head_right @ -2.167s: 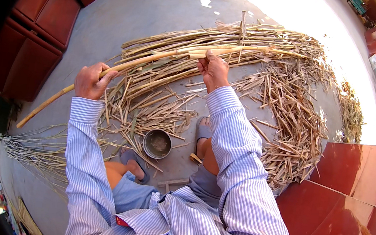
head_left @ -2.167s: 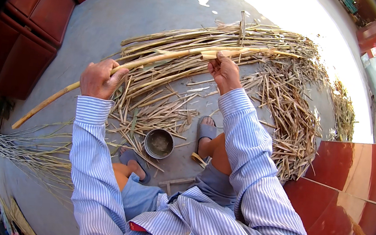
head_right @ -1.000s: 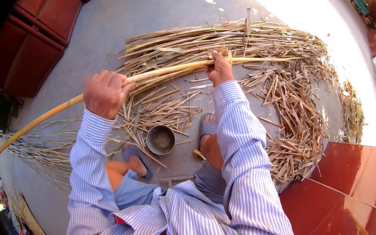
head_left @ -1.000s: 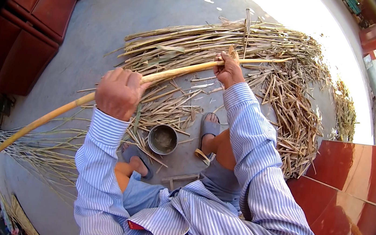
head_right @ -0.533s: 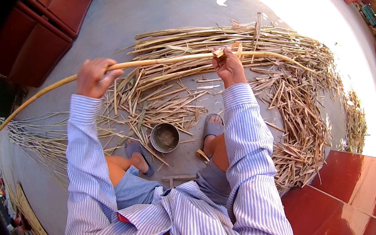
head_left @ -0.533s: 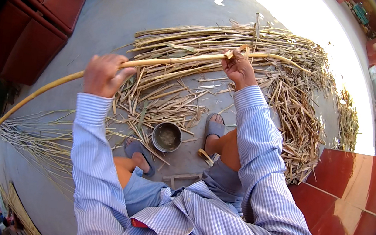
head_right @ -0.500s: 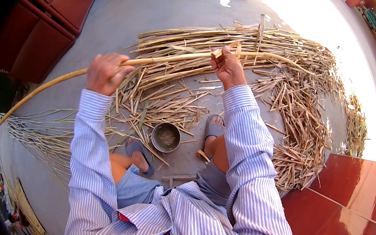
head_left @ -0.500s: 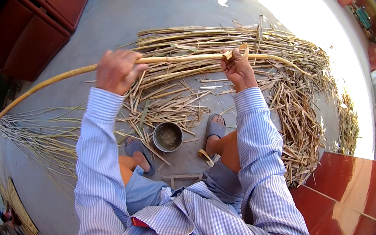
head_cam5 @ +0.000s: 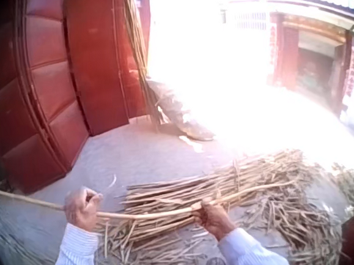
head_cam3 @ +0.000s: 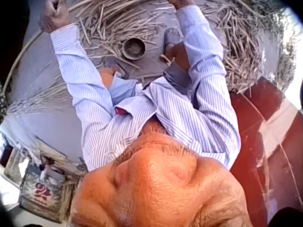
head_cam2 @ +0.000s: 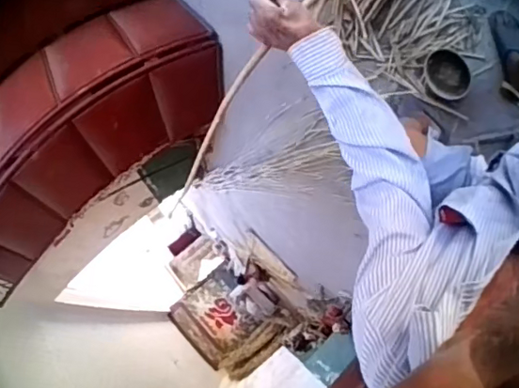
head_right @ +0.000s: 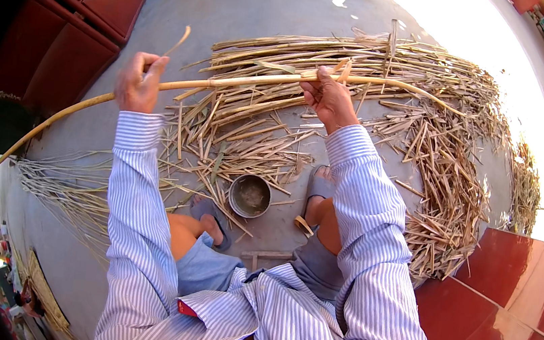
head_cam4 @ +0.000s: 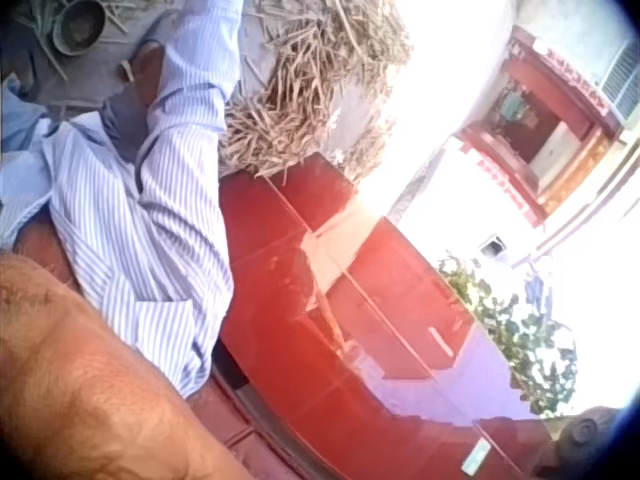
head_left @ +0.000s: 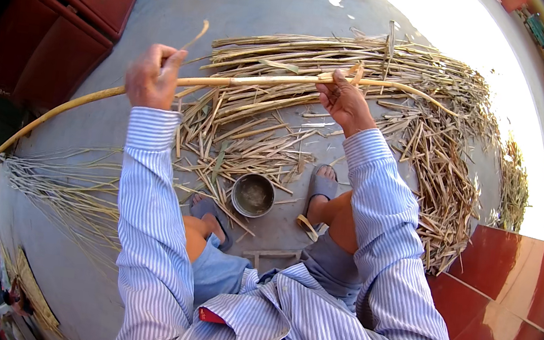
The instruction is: The person sits on the floor and repeatedly strips thin fibers from long bamboo stalks by hand. The person pulls the fibers lengthwise, separates them, and places the processed strips into a pile on the floor.
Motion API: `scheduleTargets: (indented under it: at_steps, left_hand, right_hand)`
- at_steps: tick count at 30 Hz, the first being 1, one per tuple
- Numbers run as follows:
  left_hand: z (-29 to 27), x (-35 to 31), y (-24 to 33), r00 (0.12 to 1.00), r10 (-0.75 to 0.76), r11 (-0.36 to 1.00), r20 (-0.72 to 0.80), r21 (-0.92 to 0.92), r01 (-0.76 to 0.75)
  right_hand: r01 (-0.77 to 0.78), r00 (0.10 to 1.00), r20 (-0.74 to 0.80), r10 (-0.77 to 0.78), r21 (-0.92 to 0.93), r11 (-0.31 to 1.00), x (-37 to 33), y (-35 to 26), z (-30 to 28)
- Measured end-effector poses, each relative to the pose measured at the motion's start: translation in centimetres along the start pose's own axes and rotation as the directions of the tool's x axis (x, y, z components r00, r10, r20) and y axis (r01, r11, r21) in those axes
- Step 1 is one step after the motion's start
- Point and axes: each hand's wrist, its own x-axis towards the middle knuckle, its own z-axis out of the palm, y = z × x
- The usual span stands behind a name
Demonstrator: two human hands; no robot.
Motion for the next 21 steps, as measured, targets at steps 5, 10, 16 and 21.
scheduleTargets:
  at_steps: [5,10,16,21]
  left_hand:
    - [2.2,-1.4,5.9,0.907,0.42,0.887,0.036,0.197,-0.419]
    - [3.6,-2.8,6.4,0.844,0.415,0.899,0.339,-0.012,-0.437]
    - [-0.7,-1.6,4.0,0.912,0.19,0.978,0.362,-0.151,-0.144]
    - [-1.0,-2.8,3.3,0.924,0.1,0.986,0.368,-0.164,-0.042]
  right_hand:
    - [-0.07,0.992,0.104,0.072,-0.014,0.997,-1.8,1.2,2.9]
    - [-0.094,0.974,0.215,0.07,0.104,0.99,-2.6,1.7,4.5]
    - [0.153,0.963,-0.245,-0.113,0.152,0.977,1.9,-3.7,-4.9]
    - [0.173,0.957,-0.228,-0.179,-0.046,0.984,1.6,-3.3,-4.5]
